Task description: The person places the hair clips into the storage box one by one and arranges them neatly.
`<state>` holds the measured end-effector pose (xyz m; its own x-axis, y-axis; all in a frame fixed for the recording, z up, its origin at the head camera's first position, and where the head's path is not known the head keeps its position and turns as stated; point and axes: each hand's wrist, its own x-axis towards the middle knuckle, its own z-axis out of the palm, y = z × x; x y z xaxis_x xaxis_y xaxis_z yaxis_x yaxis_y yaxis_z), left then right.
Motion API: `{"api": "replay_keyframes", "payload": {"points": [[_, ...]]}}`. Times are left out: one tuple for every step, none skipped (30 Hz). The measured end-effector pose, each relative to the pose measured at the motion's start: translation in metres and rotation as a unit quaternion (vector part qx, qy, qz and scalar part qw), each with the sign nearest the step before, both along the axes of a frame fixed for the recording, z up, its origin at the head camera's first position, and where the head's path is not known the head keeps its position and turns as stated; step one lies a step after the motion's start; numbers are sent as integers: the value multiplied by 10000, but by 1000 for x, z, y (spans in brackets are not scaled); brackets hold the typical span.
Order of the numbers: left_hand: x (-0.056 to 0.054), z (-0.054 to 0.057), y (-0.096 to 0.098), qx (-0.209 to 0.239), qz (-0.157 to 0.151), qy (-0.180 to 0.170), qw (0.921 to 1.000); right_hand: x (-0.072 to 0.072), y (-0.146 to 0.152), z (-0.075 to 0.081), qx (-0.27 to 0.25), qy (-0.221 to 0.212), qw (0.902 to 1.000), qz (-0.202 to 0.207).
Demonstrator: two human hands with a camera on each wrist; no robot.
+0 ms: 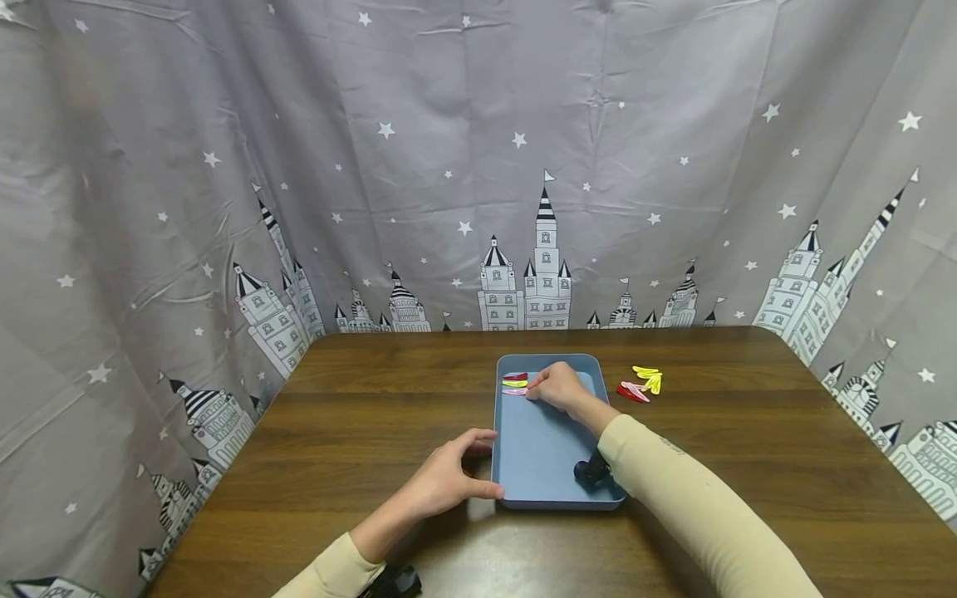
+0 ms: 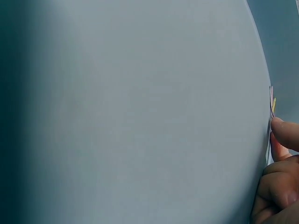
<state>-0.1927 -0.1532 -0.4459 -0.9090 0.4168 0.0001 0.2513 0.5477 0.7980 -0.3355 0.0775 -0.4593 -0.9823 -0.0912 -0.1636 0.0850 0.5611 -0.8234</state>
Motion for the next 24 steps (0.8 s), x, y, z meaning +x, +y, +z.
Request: {"api": "replay_keyframes", "payload": {"points": [[0,0,0,-3,-8,-1,10000,0,0,0,-7,4,10000,0],[0,0,0,-3,-15,-2,10000,0,0,0,-14,-2,10000,0],[0,0,0,-2,-20,-2,10000,0,0,0,-15,-6,10000,5],[-1,-1,0,-4,-18,-5,10000,0,0,-1,-2,5,10000,17],[-1,-1,0,-2,-16,-10,10000,-1,0,-1,-8,3,10000,26],[-1,-1,0,-8,-8,-10,10000,-1,0,-1,-16,4,10000,33],[-1,-1,0,-15,0,-12,10000,-1,0,-1,-26,5,10000,46],[-1,-2,0,-19,10,-10,10000,-1,0,0,-27,7,10000,59],[-1,-2,-1,-30,22,-6,10000,-1,0,0,-33,11,10000,69],[-1,-2,-1,-33,32,-6,10000,-1,0,0,-42,12,10000,75],[-1,-2,-1,-37,38,0,10000,-1,0,1,-66,-3,9999,79],[-1,-2,0,-40,43,5,10000,-1,0,1,-63,-4,9999,81],[-1,-2,0,-41,47,6,10000,-1,0,2,-60,-15,9999,84],[-1,-1,0,-39,50,7,10000,0,0,3,-54,-30,10000,78],[-1,-1,0,-39,52,-1,10000,0,0,3,-57,-50,9999,71],[-1,-1,0,-38,53,-8,10000,1,1,4,-54,-73,9999,63],[-1,-1,0,-43,52,-14,10000,1,1,5,-53,-103,9999,58],[0,-1,0,-49,57,-26,10000,1,2,6,-46,-136,9999,54],[-1,-1,0,-51,62,-40,10000,2,3,7,-46,-160,9998,66],[-1,-1,0,-54,62,-54,10000,2,4,8,-45,-186,9998,62],[-1,-1,0,-59,64,-70,9999,2,5,9,-31,-203,9998,60],[-1,-1,0,-60,66,-79,9999,2,6,11,-21,-210,9998,58],[-1,-1,-1,-50,64,-92,9999,2,8,13,-29,-221,9997,62],[-1,-1,-1,-38,65,-98,9999,1,10,15,-28,-198,9998,77]]}}
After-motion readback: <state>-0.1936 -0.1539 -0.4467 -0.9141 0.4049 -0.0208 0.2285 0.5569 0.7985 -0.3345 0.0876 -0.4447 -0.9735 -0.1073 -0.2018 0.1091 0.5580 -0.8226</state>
